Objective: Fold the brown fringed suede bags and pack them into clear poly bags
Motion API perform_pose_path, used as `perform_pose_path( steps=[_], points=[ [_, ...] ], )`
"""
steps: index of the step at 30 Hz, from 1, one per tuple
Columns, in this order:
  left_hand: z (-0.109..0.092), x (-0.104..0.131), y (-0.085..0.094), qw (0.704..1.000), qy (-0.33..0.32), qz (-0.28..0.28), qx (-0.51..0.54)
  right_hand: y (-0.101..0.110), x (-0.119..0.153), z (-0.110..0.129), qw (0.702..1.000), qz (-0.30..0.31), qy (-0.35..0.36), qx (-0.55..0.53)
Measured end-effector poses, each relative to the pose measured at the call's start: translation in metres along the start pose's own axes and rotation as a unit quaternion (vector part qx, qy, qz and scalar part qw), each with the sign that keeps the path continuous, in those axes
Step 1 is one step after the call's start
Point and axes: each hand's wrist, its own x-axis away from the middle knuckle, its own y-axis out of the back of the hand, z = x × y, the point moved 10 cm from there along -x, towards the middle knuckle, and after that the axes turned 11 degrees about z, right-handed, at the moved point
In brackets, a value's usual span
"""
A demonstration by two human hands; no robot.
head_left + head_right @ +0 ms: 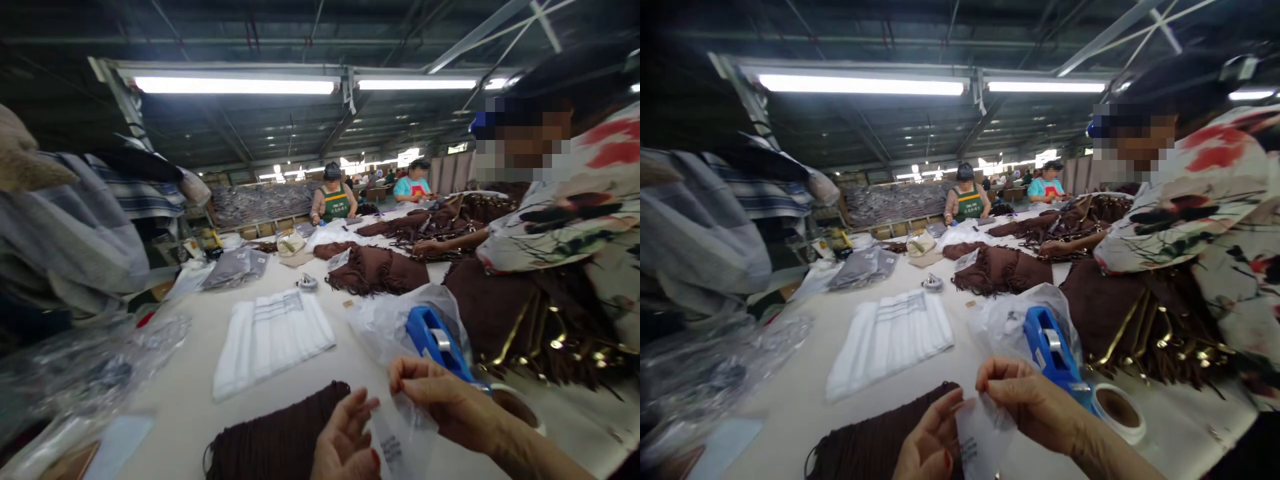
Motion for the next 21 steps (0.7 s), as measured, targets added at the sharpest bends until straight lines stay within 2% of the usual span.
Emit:
perform_pose_path(
  steps=[2,3,5,8,12,14,16,18,21],
  points=[
    [0.005,-0.005,-0.017,0.985,0.001,-0.004,0.173,-0.004,0.000,-0.011,1.000,-0.006,-0.008,0.021],
    [0.005,-0.002,-0.020,0.981,0.006,-0.016,0.194,-0.004,0.000,-0.016,0.999,-0.013,-0.011,0.035],
    [0.004,0.008,-0.015,0.985,0.025,-0.051,0.162,0.001,0.003,-0.025,0.997,-0.034,-0.019,0.069],
    [0.002,0.028,0.003,0.990,0.063,-0.096,0.076,0.012,0.007,-0.034,0.987,-0.078,-0.027,0.141],
    [-0.008,0.041,0.020,0.988,0.084,-0.126,-0.015,0.016,0.008,-0.030,0.955,-0.135,-0.005,0.262],
    [-0.013,0.042,0.022,0.988,0.091,-0.122,-0.031,0.005,0.004,-0.029,0.952,-0.121,0.012,0.282],
    [-0.017,0.043,0.024,0.987,0.092,-0.118,-0.061,-0.006,-0.004,-0.038,0.959,-0.085,-0.002,0.271],
    [-0.019,0.046,0.029,0.983,0.100,-0.115,-0.104,-0.013,-0.011,-0.056,0.969,-0.052,-0.044,0.239],
    [-0.015,0.057,0.043,0.971,0.129,-0.127,-0.154,-0.012,-0.016,-0.084,0.974,-0.032,-0.094,0.203]
  ],
)
